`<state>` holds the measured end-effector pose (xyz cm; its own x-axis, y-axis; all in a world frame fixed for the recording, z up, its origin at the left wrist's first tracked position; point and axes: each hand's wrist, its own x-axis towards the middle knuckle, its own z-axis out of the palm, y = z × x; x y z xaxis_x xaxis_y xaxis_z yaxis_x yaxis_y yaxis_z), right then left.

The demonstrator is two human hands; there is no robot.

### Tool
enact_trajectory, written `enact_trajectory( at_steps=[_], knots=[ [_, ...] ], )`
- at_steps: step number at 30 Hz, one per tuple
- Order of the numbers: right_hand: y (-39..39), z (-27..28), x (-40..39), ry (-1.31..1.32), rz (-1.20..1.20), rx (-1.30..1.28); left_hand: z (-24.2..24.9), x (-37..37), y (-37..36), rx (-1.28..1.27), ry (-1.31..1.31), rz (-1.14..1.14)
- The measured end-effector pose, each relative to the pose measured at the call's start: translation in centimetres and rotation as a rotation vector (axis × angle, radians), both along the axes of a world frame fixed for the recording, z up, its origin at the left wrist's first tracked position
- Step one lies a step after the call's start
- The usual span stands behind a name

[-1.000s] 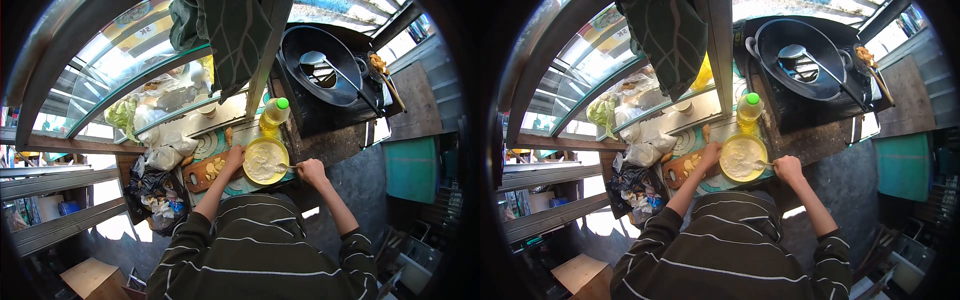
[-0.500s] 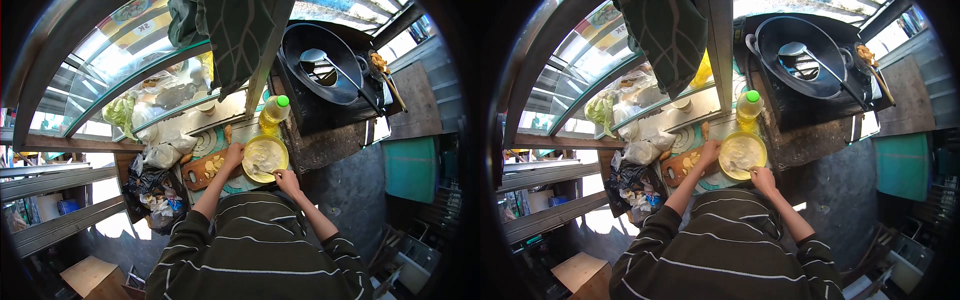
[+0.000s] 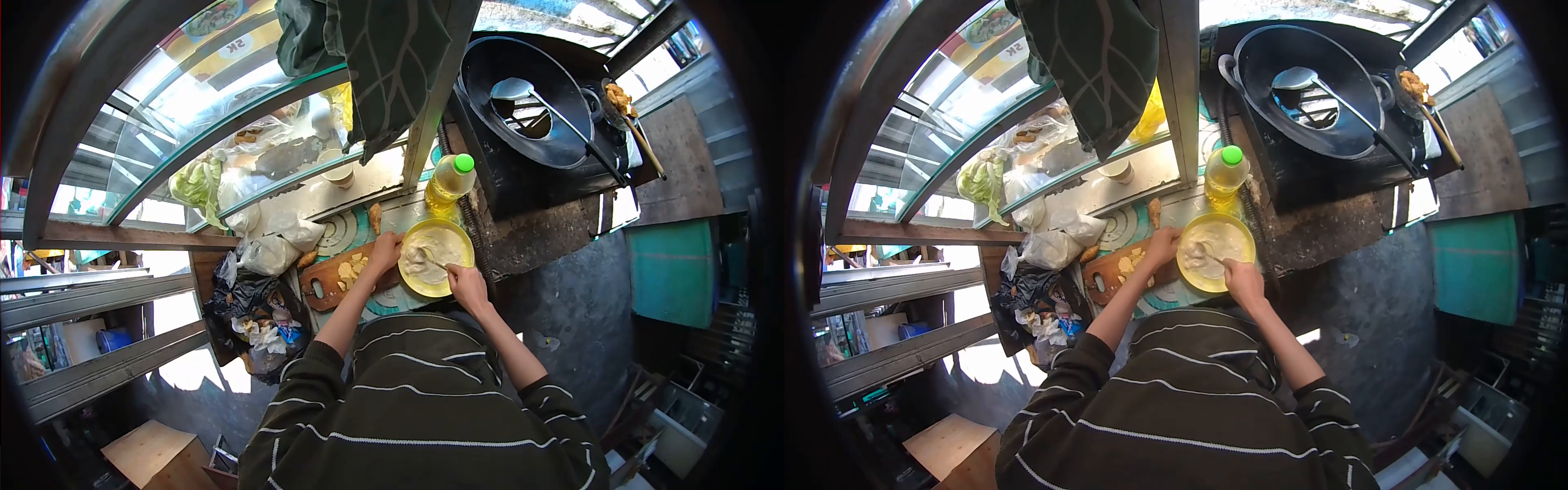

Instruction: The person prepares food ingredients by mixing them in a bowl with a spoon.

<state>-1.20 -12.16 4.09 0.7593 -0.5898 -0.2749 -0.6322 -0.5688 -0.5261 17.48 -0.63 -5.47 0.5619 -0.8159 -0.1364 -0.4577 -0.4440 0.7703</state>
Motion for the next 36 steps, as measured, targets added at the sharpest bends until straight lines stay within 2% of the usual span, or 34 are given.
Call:
enact_trajectory(
  at_steps=[2,4,6,9,12,14,16,18,20,22,24,25,28,31,36],
  knots=[
    [-0.6,0.5,-0.9,0.138,0.122,0.002,0.1,0.4,-0.1,0.037,0.028,-0.064],
    [-2.1,1.5,-1.6,0.193,0.091,-0.021,0.2,0.3,-0.1,0.011,0.011,-0.048],
    [-2.3,1.5,-1.3,0.183,0.057,-0.08,0.4,0.0,0.0,-0.015,-0.003,-0.042],
    [-0.4,0.3,0.1,-0.007,0.027,-0.149,0.4,0.0,-0.1,-0.04,0.0,-0.033],
    [-0.1,0.0,-1.3,0.106,0.181,-0.072,0.7,0.1,-0.1,0.007,0.033,-0.009],
    [-1.5,1.9,-2.5,0.234,0.163,-0.106,0.3,0.2,-0.1,0.021,0.017,-0.028],
    [-2.4,2.1,-2.8,0.136,0.018,-0.14,-0.1,0.1,0.0,-0.002,0.026,-0.016],
    [-1.9,1.0,-1.9,0.063,-0.029,-0.159,-0.2,0.0,-0.1,-0.028,0.032,-0.011],
    [-0.3,0.1,-1.0,0.025,0.03,-0.113,0.3,0.0,0.0,-0.024,0.014,-0.005],
    [0.0,0.4,-1.4,0.037,0.095,-0.055,0.7,0.1,0.0,-0.004,0.009,-0.027],
    [-1.4,1.5,-2.5,0.183,0.153,-0.091,0.8,0.3,-0.1,0.014,0.007,-0.042],
    [-2.1,1.7,-2.9,0.183,0.076,-0.127,0.7,0.2,-0.1,0.006,0.01,-0.029],
    [-2.1,0.6,-2.3,0.062,-0.007,-0.183,0.5,-0.1,-0.2,0.001,0.012,-0.02],
    [-0.4,-0.9,-2.0,-0.104,0.223,-0.221,0.4,0.0,0.0,0.011,-0.008,-0.016],
    [-0.7,-1.8,-4.6,-0.222,0.252,-0.36,0.4,-0.1,-0.1,-0.006,0.02,-0.013]
  ],
)
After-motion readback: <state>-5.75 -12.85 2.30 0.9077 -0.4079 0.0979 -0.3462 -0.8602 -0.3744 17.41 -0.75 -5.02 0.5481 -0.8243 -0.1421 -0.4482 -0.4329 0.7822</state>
